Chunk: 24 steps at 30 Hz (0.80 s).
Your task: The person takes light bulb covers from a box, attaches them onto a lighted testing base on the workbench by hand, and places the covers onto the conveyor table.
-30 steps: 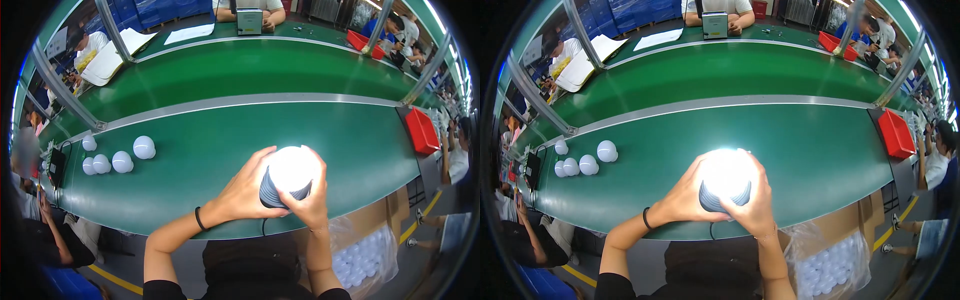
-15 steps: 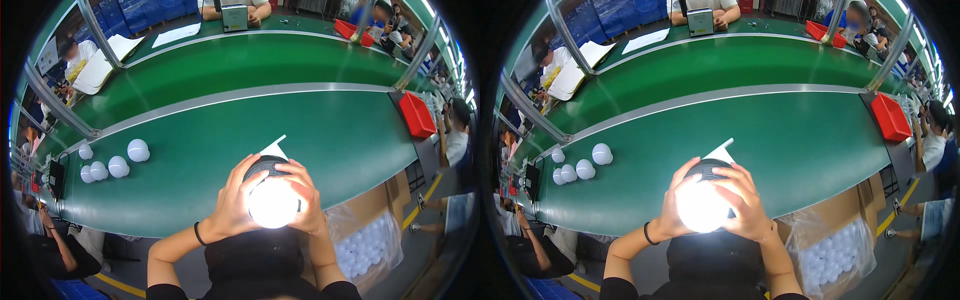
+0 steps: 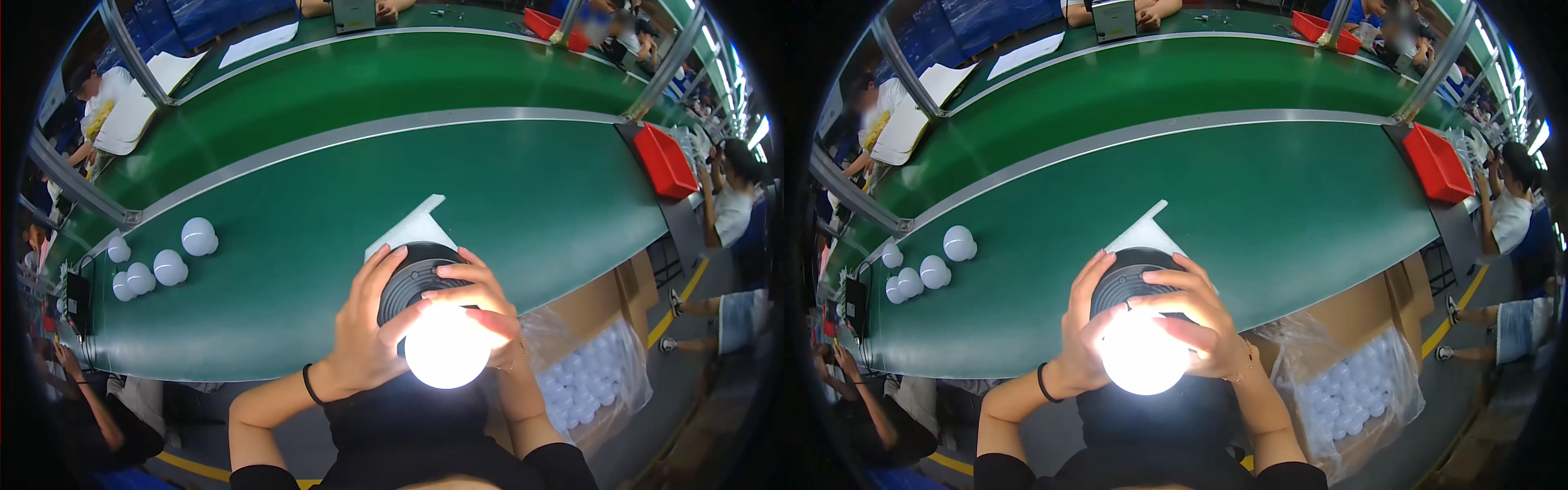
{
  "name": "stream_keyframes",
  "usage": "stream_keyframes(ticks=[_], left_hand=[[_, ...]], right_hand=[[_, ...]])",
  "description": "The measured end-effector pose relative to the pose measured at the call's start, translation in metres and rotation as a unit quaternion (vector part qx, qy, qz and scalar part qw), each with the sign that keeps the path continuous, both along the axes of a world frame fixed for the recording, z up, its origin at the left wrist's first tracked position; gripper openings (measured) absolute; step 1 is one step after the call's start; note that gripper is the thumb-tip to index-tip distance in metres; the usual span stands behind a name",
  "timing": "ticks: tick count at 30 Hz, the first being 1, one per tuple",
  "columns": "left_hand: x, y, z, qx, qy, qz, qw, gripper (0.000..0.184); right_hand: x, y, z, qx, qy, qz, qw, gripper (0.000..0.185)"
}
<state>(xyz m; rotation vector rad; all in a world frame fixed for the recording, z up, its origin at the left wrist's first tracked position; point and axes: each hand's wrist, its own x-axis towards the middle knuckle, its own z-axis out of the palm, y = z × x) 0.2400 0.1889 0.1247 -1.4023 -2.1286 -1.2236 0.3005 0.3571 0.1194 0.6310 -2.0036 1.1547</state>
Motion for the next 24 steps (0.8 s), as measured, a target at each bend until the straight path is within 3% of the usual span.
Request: stream_keyframes(ticks=[7, 10, 19, 24], left_hand=[[-0.007, 0.004, 0.011, -0.024, -0.052, 0.003, 0.998, 0.066], [-0.009, 0.004, 0.009, -0.021, -0.069, 0.000, 0.997, 0.071], [-0.024, -0.001, 0.007, -0.032, -0.151, -0.013, 0.988, 0.090], [-0.042, -0.004, 0.012, -0.066, -0.164, -0.038, 0.984, 0.098]], right_hand=[[-0.013, 0.007, 0.000, -0.018, -0.024, 0.021, 0.999, 0.056], [-0.017, 0.005, -0.005, -0.041, 0.017, 0.034, 0.998, 0.072], [-0.033, 0.001, -0.005, -0.037, -0.026, 0.021, 0.999, 0.079], [-0.036, -0.001, 0.004, -0.030, -0.143, -0.053, 0.988, 0.085]])
